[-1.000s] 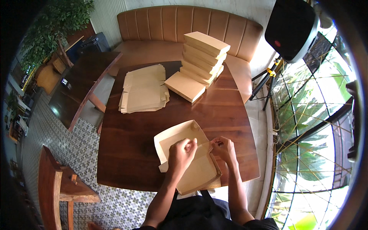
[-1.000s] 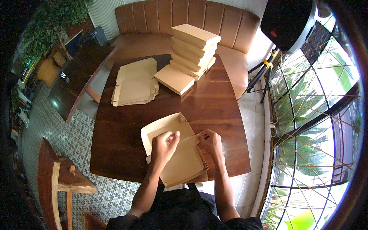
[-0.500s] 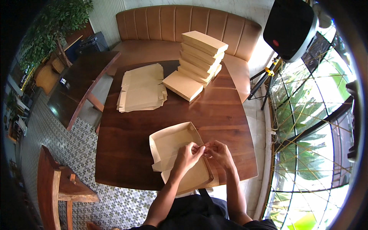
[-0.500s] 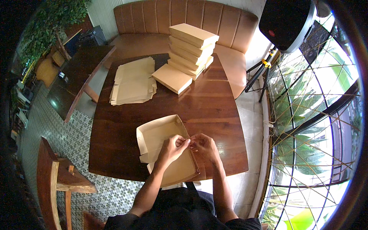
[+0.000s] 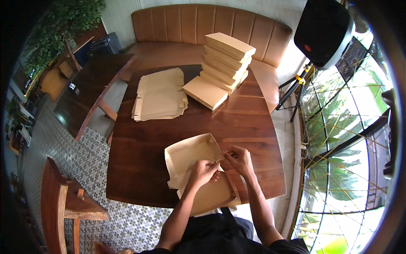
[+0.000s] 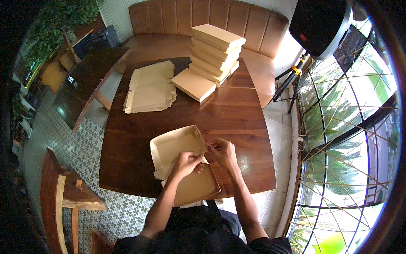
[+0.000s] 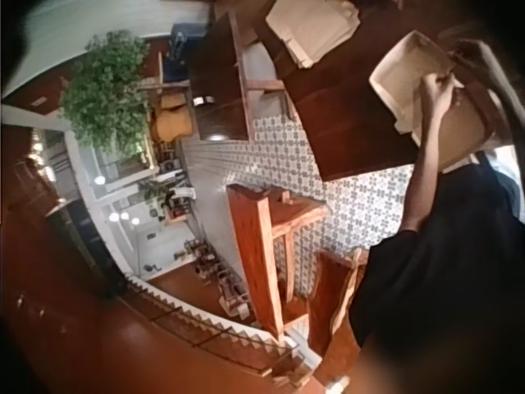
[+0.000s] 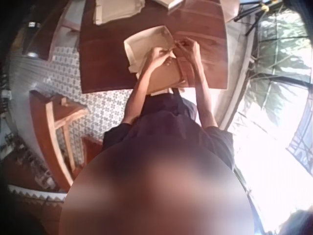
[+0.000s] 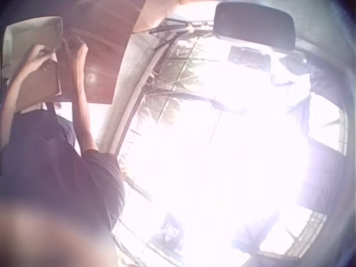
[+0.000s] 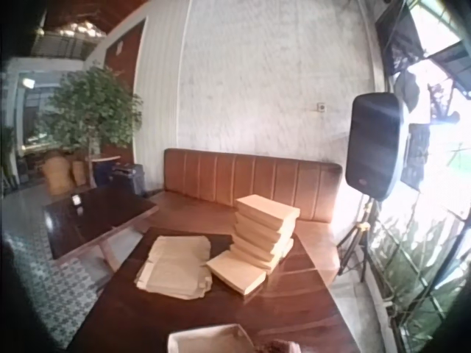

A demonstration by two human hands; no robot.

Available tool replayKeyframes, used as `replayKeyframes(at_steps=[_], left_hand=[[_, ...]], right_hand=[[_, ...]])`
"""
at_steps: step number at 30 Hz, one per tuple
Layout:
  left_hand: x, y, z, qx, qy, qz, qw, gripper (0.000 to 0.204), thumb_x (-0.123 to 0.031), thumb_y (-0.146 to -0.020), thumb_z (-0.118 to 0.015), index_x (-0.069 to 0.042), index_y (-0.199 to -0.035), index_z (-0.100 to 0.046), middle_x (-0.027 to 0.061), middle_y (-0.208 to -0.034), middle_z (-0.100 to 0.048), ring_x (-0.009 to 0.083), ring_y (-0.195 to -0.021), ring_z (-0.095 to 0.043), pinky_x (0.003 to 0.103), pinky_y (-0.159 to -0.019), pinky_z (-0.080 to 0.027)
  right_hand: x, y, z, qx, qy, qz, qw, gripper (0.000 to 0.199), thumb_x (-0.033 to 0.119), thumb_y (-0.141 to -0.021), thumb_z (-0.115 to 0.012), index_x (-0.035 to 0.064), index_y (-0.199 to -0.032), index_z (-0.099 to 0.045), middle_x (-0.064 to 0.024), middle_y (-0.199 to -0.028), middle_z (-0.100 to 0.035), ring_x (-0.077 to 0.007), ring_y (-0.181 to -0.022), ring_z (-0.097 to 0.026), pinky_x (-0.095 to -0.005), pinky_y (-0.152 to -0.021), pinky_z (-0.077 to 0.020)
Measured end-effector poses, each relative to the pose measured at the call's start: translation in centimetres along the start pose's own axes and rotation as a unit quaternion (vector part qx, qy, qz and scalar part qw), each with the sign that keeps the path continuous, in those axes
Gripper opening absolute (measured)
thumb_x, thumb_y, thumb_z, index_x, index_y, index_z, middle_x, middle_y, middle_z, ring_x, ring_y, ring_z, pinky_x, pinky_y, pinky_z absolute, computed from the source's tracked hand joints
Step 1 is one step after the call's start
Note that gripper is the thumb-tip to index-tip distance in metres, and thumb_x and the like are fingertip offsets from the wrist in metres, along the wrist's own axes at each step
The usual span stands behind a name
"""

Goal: The person assembles flat-packed cardboard boxes by folding the side flaps, tucking tabs into slots, and closing the top flaps. Completed boxes are stacked on the table while additional flat packs are taken from a nearby pile.

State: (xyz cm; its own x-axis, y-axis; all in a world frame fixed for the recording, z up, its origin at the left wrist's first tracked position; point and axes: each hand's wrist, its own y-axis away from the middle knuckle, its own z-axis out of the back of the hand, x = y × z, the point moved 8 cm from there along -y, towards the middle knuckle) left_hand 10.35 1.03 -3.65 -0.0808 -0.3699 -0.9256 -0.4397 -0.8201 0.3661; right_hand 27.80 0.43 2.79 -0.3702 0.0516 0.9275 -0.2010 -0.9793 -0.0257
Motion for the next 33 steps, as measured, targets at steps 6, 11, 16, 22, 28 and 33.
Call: replayKeyframes(at_steps=[6,11,16,22,28,33], left_hand=[[-1.0,-2.0,2.5,0.060,-0.052,0.067,0.995,0.031,-0.022,-0.105,-0.066,0.006,-0.091,-0.071,0.0102,-0.076,-0.072,0.0160,-0.059,-0.070,0.028,-0.051,-0.057],[-2.9,-2.6,2.3,0.146,-0.164,0.071,0.973,0.029,-0.023,-0.103,-0.067,0.004,-0.093,-0.072,0.0107,-0.077,-0.073,0.0166,-0.062,-0.071,0.031,-0.053,-0.057],[-12.1,-0.1,5.1,-0.074,-0.360,-0.175,0.913,0.028,-0.028,-0.098,-0.072,-0.002,-0.104,-0.071,0.0139,-0.095,-0.075,0.0247,-0.085,-0.074,0.038,-0.077,-0.058],[-12.7,8.8,2.3,-0.041,-0.378,-0.201,0.903,0.055,-0.045,-0.095,-0.077,-0.006,-0.132,-0.063,0.0154,-0.126,-0.069,0.0269,-0.115,-0.067,0.044,-0.097,-0.054],[-5.7,13.1,-0.5,0.073,-0.609,-0.184,0.768,0.119,-0.039,-0.070,-0.094,-0.011,-0.165,-0.027,0.0149,-0.160,-0.041,0.0338,-0.150,-0.036,0.052,-0.125,-0.028],[-3.5,13.3,1.6,0.069,-0.590,-0.218,0.774,0.087,-0.029,-0.079,-0.089,-0.016,-0.155,-0.047,0.0086,-0.140,-0.062,0.0292,-0.135,-0.054,0.053,-0.124,-0.031]], right_hand=[[-1.9,-0.9,-1.2,0.038,0.028,-0.064,0.997,0.027,0.023,-0.092,-0.081,-0.0027,-0.096,-0.076,-0.0101,-0.082,-0.076,-0.0121,-0.076,-0.072,-0.0296,-0.067,-0.0566],[-1.0,-2.5,-2.3,0.065,0.025,0.004,0.998,0.024,0.020,-0.093,-0.078,-0.0030,-0.100,-0.073,-0.0100,-0.086,-0.077,-0.0128,-0.075,-0.073,-0.0309,-0.065,-0.0585],[-4.0,-0.5,-1.9,0.026,-0.132,-0.145,0.980,0.024,0.012,-0.093,-0.077,-0.0045,-0.107,-0.067,-0.0112,-0.087,-0.076,-0.0151,-0.076,-0.073,-0.0304,-0.067,-0.0621],[-5.2,0.8,-1.9,-0.001,-0.199,-0.156,0.968,0.027,0.009,-0.092,-0.078,-0.0052,-0.109,-0.062,-0.0127,-0.092,-0.074,-0.0166,-0.077,-0.073,-0.0320,-0.069,-0.0660],[-5.8,-0.1,-1.9,0.010,-0.185,-0.158,0.970,0.027,0.008,-0.093,-0.076,-0.0049,-0.111,-0.061,-0.0127,-0.094,-0.073,-0.0176,-0.081,-0.074,-0.0331,-0.070,-0.0668],[-5.7,-0.3,-1.9,0.002,-0.149,-0.151,0.977,0.026,0.007,-0.093,-0.076,-0.0050,-0.111,-0.060,-0.0124,-0.095,-0.073,-0.0185,-0.082,-0.074,-0.0332,-0.071,-0.0673]])
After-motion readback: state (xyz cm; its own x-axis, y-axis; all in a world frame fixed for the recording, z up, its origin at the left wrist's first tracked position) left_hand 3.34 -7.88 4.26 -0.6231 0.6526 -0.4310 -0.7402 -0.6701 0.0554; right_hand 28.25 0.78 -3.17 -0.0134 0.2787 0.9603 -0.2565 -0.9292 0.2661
